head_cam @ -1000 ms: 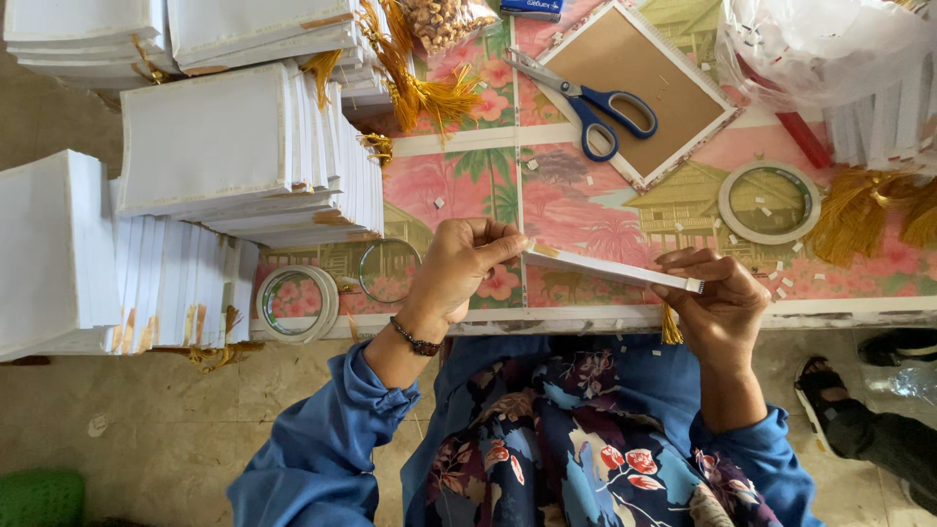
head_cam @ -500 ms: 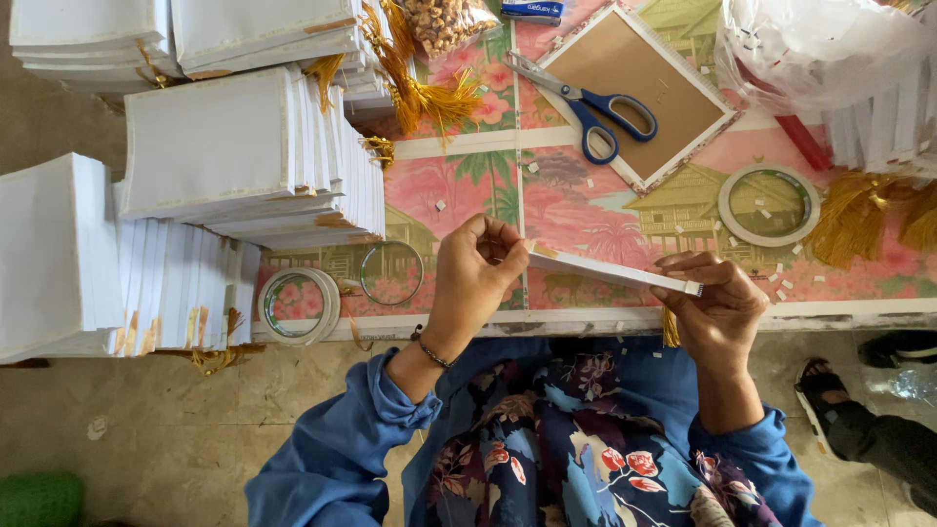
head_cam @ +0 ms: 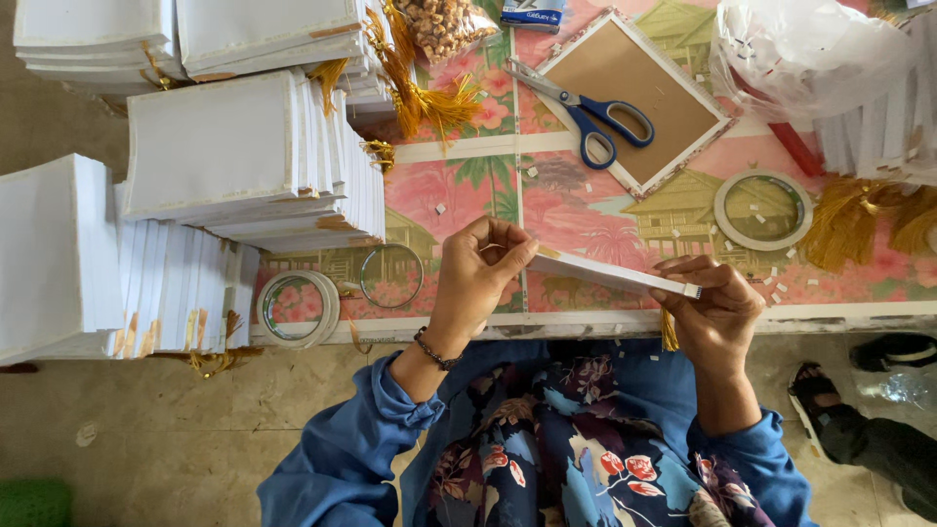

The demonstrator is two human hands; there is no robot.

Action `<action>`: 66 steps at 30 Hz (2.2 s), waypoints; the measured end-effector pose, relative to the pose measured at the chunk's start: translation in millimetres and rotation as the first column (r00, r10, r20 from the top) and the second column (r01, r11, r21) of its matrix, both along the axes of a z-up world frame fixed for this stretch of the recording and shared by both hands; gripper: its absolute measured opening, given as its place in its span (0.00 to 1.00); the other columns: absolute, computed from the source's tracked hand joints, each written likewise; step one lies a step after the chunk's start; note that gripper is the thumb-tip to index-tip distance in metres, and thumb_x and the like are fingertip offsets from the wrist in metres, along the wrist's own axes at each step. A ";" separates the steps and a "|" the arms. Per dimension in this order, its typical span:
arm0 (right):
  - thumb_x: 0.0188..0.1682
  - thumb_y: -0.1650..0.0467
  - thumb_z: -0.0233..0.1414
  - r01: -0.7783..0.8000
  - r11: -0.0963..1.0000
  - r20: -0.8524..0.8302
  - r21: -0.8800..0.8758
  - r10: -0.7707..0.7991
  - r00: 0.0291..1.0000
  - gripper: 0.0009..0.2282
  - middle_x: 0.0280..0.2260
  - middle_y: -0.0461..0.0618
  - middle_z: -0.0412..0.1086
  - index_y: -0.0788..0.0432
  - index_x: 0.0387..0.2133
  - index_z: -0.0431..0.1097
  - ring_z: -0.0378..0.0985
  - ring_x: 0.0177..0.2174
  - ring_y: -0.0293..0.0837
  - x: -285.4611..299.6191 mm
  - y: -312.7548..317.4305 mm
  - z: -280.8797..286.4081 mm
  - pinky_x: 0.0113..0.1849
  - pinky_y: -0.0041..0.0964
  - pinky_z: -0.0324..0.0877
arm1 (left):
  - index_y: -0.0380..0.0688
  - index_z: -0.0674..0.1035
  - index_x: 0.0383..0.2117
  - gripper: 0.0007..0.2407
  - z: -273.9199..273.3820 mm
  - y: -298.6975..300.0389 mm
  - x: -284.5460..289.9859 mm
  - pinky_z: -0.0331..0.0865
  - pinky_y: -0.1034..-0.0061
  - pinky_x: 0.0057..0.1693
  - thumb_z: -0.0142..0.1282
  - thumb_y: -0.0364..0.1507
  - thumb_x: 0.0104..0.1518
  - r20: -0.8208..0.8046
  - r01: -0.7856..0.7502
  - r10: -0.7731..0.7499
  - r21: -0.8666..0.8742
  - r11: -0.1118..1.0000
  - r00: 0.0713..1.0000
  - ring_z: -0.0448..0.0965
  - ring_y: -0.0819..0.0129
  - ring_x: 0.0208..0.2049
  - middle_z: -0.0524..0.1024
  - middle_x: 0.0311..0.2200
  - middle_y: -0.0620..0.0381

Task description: The person handles a white book block, applying a small piece of tape to the spine. They then pick up a roll of white tape and repeatedly tear off small pieces, placing them on the table.

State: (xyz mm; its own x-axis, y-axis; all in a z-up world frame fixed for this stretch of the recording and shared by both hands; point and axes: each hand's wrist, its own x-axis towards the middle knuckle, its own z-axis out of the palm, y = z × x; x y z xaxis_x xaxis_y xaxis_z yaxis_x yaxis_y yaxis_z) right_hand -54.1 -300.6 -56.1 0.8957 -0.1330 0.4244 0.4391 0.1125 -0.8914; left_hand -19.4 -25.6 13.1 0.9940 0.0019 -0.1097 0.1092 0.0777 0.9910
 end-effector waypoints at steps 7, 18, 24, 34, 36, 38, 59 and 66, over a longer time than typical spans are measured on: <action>0.37 0.85 0.66 0.047 0.998 0.014 0.053 -0.047 0.999 0.14 0.28 0.67 0.70 0.68 0.27 0.66 0.81 0.35 0.62 7.6 -9.0 -23.8 0.37 0.45 0.73 | 0.34 0.80 0.32 0.09 -27.9 -1.7 7.5 0.71 0.84 0.16 0.70 0.26 0.53 -0.060 -0.053 0.044 -0.157 0.986 0.997 0.78 0.75 0.22 0.76 0.24 0.51; 0.36 0.84 0.67 0.074 0.992 0.000 0.105 -0.074 0.997 0.15 0.29 0.67 0.70 0.68 0.26 0.64 0.80 0.35 0.58 8.0 -11.6 -36.7 0.38 0.43 0.75 | 0.37 0.81 0.46 0.21 -20.4 8.0 13.0 0.78 0.81 0.30 0.76 0.30 0.47 0.077 0.109 -0.109 0.012 0.994 0.991 0.76 0.75 0.29 0.75 0.38 0.49; 0.35 0.82 0.68 0.081 0.997 -0.044 -0.008 -0.081 0.996 0.13 0.29 0.69 0.73 0.71 0.27 0.69 0.82 0.34 0.57 9.2 -9.4 -16.7 0.35 0.37 0.75 | 0.49 0.85 0.43 0.11 -22.7 -4.0 10.6 0.62 0.92 0.20 0.70 0.27 0.54 0.139 0.159 -0.168 0.076 0.984 0.976 0.71 0.79 0.09 0.73 0.10 0.60; 0.42 0.79 0.64 0.094 0.951 -0.233 -0.293 -0.166 0.958 0.06 0.27 0.55 0.77 0.64 0.32 0.78 0.75 0.33 0.39 0.8 -15.8 -71.2 0.35 0.34 0.72 | 0.38 0.81 0.33 0.07 -118.7 6.3 15.7 0.75 0.65 0.36 0.61 0.30 0.62 0.137 0.264 -0.313 0.291 0.920 0.940 0.75 0.72 0.27 0.82 0.22 0.46; 0.42 0.80 0.66 0.062 0.986 -0.299 -0.154 -0.106 0.948 0.08 0.28 0.52 0.79 0.67 0.35 0.79 0.75 0.32 0.36 -3.6 -7.6 -32.3 0.35 0.33 0.75 | 0.40 0.81 0.33 0.06 -117.8 2.5 14.3 0.75 0.75 0.36 0.61 0.30 0.64 0.158 0.215 -0.236 0.139 0.967 0.959 0.74 0.77 0.27 0.82 0.22 0.56; 0.41 0.80 0.66 0.044 0.998 -0.333 -0.053 -0.060 0.941 0.10 0.27 0.53 0.78 0.68 0.36 0.78 0.77 0.30 0.38 -7.6 -7.9 -12.3 0.34 0.34 0.76 | 0.40 0.81 0.35 0.05 -59.3 -19.9 5.6 0.76 0.74 0.38 0.60 0.29 0.64 0.130 0.194 -0.196 0.026 0.981 0.972 0.75 0.76 0.28 0.81 0.23 0.58; 0.51 0.69 0.57 0.222 0.914 -0.361 0.340 -0.091 0.928 0.14 0.32 0.58 0.72 0.67 0.45 0.67 0.79 0.27 0.45 -65.0 -103.2 -11.2 0.27 0.34 0.76 | 0.29 0.77 0.50 0.12 -37.9 -117.8 -39.6 0.83 0.50 0.40 0.58 0.20 0.61 -0.210 0.102 -0.285 -0.610 0.786 0.935 0.86 0.49 0.35 0.82 0.35 0.39; 0.50 0.72 0.60 0.304 0.947 -0.329 -0.099 -0.320 0.888 0.11 0.35 0.56 0.75 0.68 0.44 0.75 0.75 0.39 0.40 -54.6 -11.7 51.6 0.41 0.32 0.72 | 0.34 0.77 0.50 0.14 -28.2 -133.8 -48.5 0.85 0.55 0.44 0.59 0.16 0.58 -0.341 -0.221 -0.051 -0.708 0.671 0.939 0.86 0.49 0.38 0.83 0.40 0.42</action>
